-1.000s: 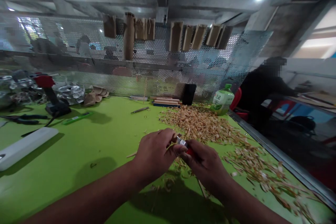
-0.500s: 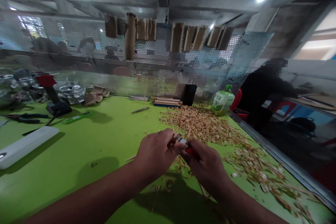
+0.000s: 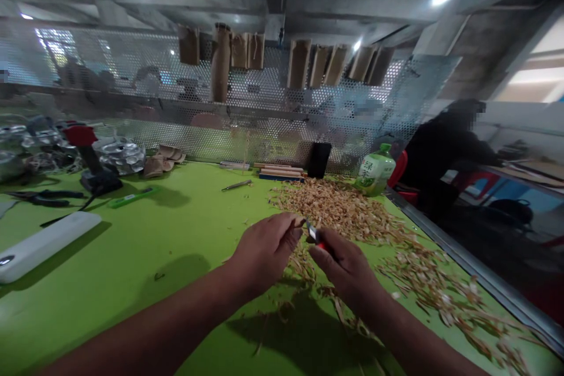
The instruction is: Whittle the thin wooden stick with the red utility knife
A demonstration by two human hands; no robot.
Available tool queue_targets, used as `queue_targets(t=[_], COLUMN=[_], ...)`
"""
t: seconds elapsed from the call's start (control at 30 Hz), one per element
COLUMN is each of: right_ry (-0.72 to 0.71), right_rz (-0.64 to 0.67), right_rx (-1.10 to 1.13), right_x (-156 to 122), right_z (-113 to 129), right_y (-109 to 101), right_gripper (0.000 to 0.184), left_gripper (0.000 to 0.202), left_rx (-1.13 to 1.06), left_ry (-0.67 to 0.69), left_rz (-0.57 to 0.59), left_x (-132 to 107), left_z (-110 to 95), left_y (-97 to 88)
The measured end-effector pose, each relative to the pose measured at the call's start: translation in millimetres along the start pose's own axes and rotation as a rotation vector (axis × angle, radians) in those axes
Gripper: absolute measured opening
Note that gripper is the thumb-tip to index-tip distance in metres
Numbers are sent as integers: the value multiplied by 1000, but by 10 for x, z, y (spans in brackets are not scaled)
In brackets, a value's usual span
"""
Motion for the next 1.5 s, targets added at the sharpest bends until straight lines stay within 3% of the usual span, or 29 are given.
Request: queue_targets(t=[0.3,1.5], right_ry=[40,71], right_rz=[166,163], right_rx=[90,110], right_x=[-72,-87], right_z=[-10,18], right_y=[39,15], right_gripper=[34,31], left_gripper=[32,35], left_rx=[21,139], left_ry=[68,157], left_rz=[27,59], left_x=[20,29], left_z=[-4,-9], left_y=[-4,-52])
Point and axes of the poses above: each hand's wrist, its own x-axis towards the middle knuckle, its own y-axis out of the palm, z = x × y, the point moved 4 cm from there along x, towards the middle knuckle, and after that the axes turned 15 degrees about x, right-handed, at the moved point
